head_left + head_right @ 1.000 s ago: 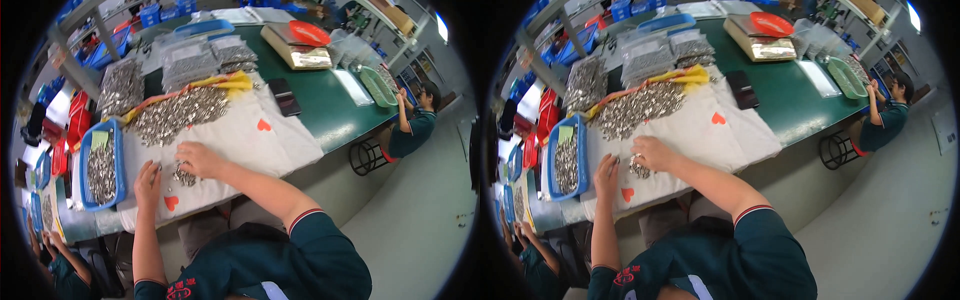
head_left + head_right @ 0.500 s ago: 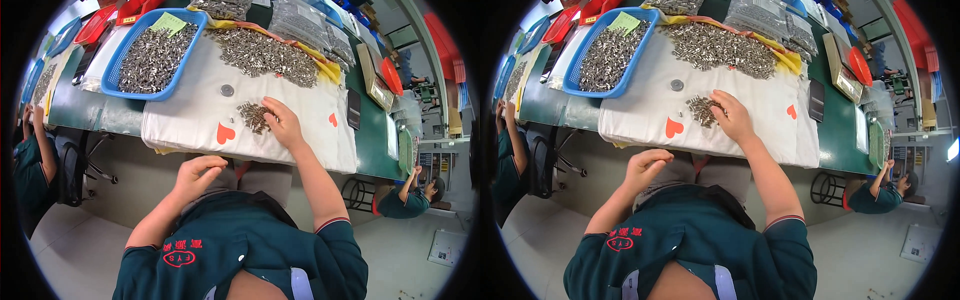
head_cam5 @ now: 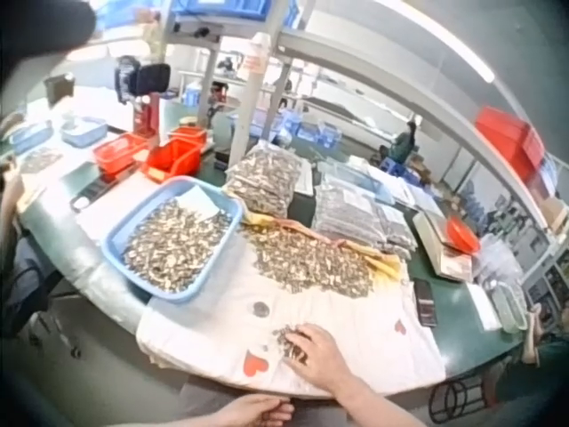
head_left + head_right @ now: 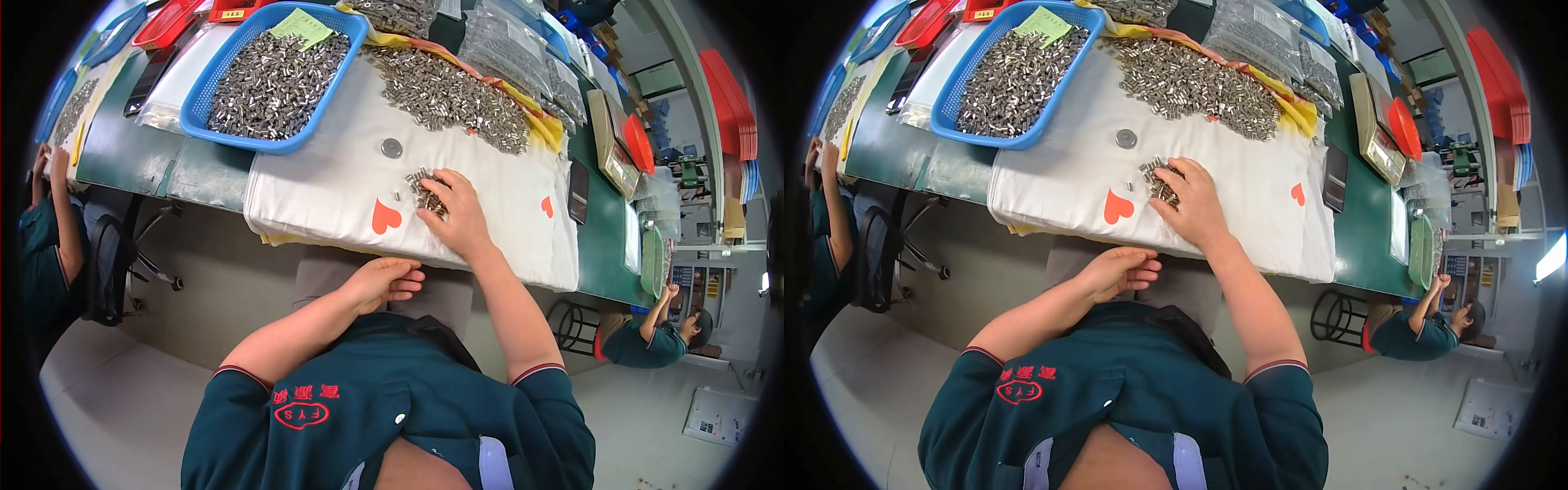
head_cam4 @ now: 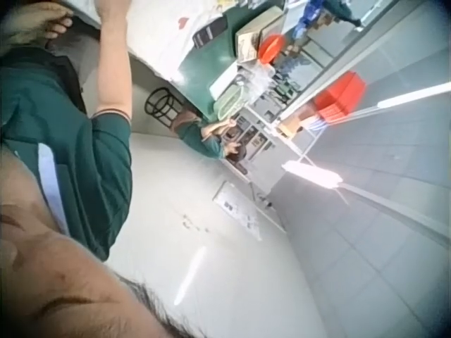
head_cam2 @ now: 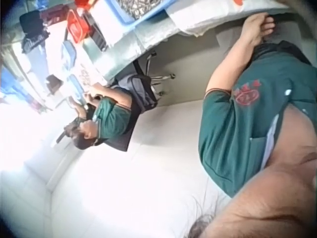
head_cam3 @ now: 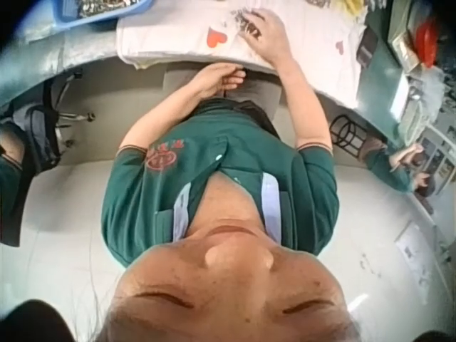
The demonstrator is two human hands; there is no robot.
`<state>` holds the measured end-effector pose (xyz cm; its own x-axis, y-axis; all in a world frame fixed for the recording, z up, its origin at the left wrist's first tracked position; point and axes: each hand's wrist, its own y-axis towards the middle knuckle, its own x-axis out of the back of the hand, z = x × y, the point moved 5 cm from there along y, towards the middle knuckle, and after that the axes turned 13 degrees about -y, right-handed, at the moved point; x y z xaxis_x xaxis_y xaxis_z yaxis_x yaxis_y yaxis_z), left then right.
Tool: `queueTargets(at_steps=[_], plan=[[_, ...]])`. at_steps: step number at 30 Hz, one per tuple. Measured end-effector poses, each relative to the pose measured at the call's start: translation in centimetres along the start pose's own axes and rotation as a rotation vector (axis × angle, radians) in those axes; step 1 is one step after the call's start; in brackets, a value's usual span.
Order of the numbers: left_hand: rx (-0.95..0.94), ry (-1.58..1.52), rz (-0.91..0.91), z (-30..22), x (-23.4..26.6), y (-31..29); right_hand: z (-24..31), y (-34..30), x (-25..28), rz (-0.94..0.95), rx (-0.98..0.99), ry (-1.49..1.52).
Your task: Inspecting and sorting small metal components on a workbench in a factory setting.
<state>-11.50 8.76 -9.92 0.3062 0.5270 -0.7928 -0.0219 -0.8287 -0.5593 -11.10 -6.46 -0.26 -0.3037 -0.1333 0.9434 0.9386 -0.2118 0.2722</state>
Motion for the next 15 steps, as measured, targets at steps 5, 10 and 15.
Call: queueTargets(at_steps=[5,10,15], plan=[[0.110,-0.222,0.021,0.5,-1.4,2.3,-0.9,-0.5,1.3,-0.121,-0.064,0.070],[0.155,-0.268,0.009,0.6,-2.2,3.4,-2.2,-1.8,0.8,-0.073,-0.146,0.111],[0.216,-0.309,0.033,0.5,-2.7,3.8,0.2,-3.2,1.1,-0.092,-0.156,0.062]])
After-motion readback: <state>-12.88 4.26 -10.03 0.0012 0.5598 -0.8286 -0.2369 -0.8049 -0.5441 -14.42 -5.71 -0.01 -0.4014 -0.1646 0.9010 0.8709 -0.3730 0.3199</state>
